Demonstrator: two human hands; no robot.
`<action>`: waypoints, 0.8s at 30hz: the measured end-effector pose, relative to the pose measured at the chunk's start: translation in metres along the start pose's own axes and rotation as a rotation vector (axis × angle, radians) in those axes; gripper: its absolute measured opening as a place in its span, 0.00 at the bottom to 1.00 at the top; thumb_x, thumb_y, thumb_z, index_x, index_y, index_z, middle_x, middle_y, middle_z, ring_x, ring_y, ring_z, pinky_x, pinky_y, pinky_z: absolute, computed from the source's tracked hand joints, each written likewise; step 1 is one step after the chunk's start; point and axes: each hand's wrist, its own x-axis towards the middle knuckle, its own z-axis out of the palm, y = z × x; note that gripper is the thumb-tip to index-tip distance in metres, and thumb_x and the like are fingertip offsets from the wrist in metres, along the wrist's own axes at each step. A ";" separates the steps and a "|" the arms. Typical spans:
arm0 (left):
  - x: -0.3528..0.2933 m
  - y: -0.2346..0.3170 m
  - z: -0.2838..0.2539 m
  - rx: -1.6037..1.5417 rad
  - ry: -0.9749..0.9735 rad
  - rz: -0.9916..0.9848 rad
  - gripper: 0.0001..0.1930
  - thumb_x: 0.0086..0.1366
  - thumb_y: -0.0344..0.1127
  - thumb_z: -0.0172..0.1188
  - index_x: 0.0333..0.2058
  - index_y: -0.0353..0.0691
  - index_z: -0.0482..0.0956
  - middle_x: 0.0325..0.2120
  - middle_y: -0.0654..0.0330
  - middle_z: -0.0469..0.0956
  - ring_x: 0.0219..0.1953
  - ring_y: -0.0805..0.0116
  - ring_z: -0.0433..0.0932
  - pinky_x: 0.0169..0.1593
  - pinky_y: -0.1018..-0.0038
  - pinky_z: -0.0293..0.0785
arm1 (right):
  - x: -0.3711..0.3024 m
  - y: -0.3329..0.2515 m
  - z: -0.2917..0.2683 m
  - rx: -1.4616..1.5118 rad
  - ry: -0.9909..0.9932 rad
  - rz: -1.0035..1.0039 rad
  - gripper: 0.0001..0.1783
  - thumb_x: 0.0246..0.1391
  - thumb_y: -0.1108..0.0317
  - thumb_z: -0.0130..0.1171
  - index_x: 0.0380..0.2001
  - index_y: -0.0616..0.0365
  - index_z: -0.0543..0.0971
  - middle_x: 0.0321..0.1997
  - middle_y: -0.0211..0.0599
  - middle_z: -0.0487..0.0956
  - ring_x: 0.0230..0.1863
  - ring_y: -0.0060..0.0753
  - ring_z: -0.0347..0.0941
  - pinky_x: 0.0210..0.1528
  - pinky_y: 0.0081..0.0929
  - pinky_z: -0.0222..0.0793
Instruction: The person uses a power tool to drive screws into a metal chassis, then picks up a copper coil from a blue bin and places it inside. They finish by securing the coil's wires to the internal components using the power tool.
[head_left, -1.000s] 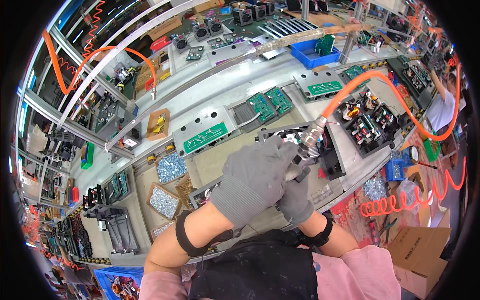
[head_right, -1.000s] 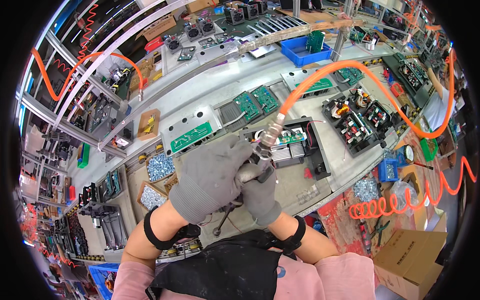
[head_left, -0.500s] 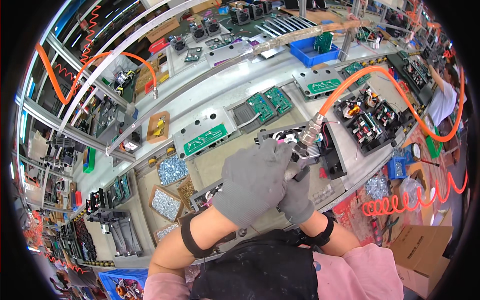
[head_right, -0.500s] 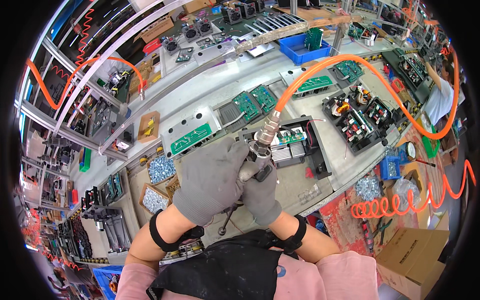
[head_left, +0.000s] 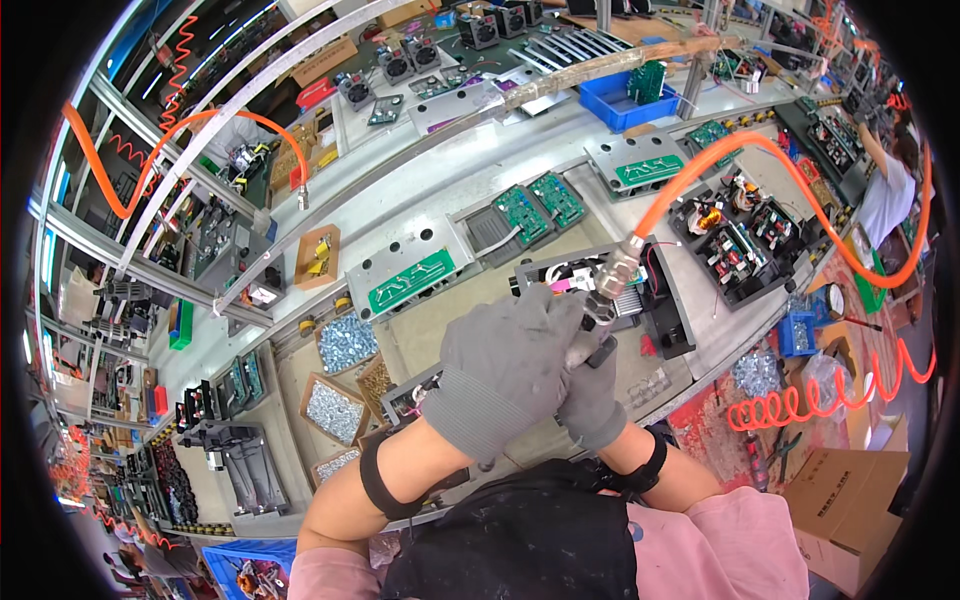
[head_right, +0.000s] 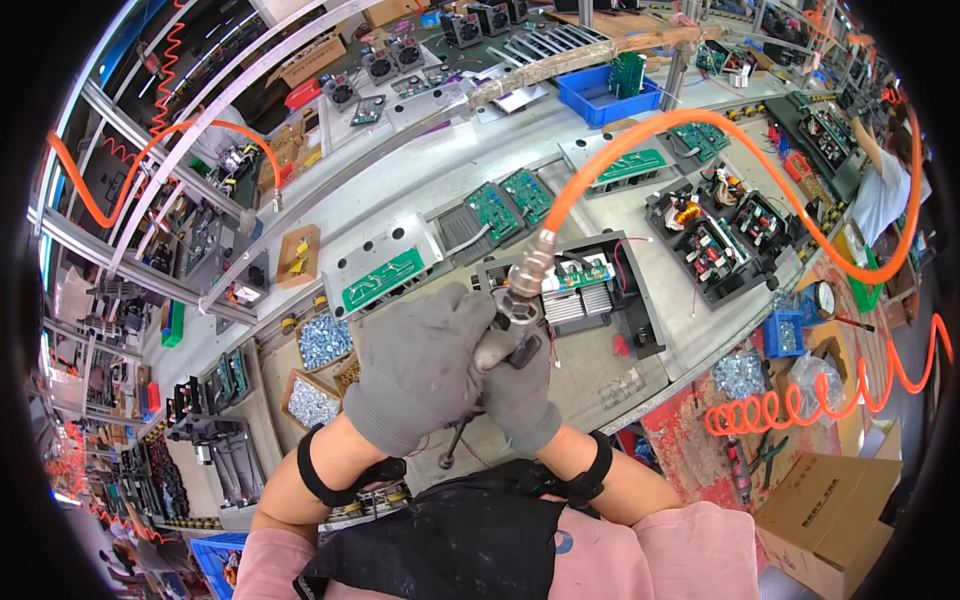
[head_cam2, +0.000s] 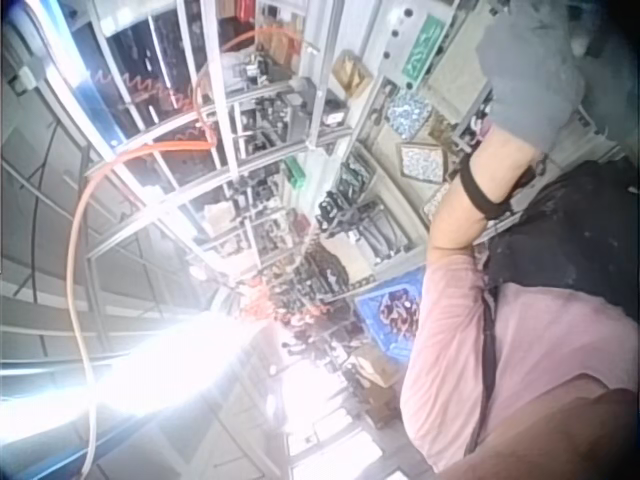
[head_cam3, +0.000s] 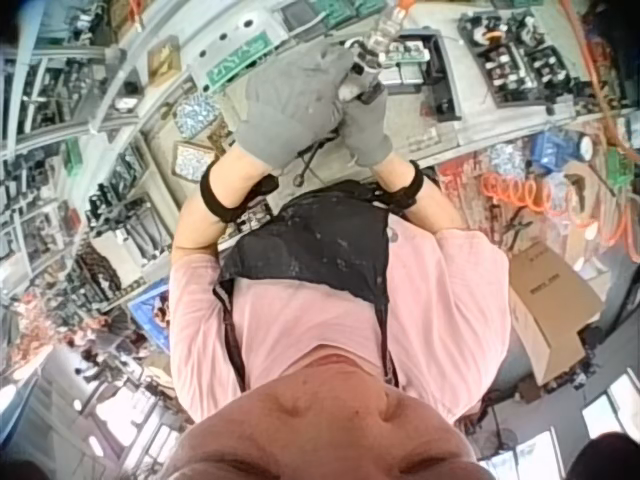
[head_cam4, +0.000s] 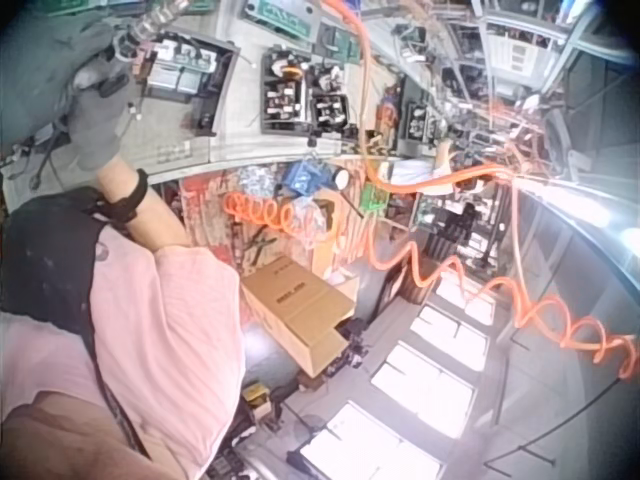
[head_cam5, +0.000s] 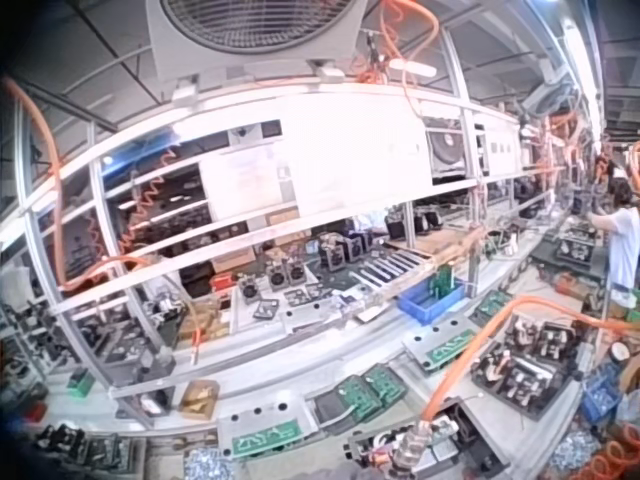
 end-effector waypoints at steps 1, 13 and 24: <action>0.000 0.001 -0.001 0.001 0.000 0.000 0.13 0.61 0.46 0.55 0.37 0.43 0.75 0.28 0.58 0.73 0.27 0.58 0.75 0.28 0.66 0.70 | 0.000 -0.002 0.001 -0.033 -0.004 -0.023 0.14 0.48 0.72 0.60 0.40 0.61 0.75 0.38 0.31 0.79 0.37 0.21 0.75 0.38 0.23 0.71; 0.002 0.004 -0.002 -0.088 -0.021 -0.023 0.12 0.55 0.40 0.58 0.36 0.42 0.75 0.31 0.57 0.73 0.31 0.56 0.76 0.32 0.65 0.71 | 0.000 0.003 -0.002 0.010 -0.025 -0.069 0.15 0.50 0.73 0.58 0.42 0.61 0.73 0.39 0.33 0.78 0.38 0.22 0.75 0.39 0.24 0.73; 0.001 0.004 -0.003 -0.110 -0.057 -0.008 0.18 0.54 0.40 0.58 0.43 0.41 0.76 0.34 0.55 0.73 0.33 0.54 0.76 0.36 0.64 0.71 | -0.003 -0.002 0.002 0.002 0.025 -0.018 0.13 0.47 0.75 0.58 0.39 0.60 0.74 0.37 0.31 0.77 0.38 0.22 0.74 0.39 0.24 0.71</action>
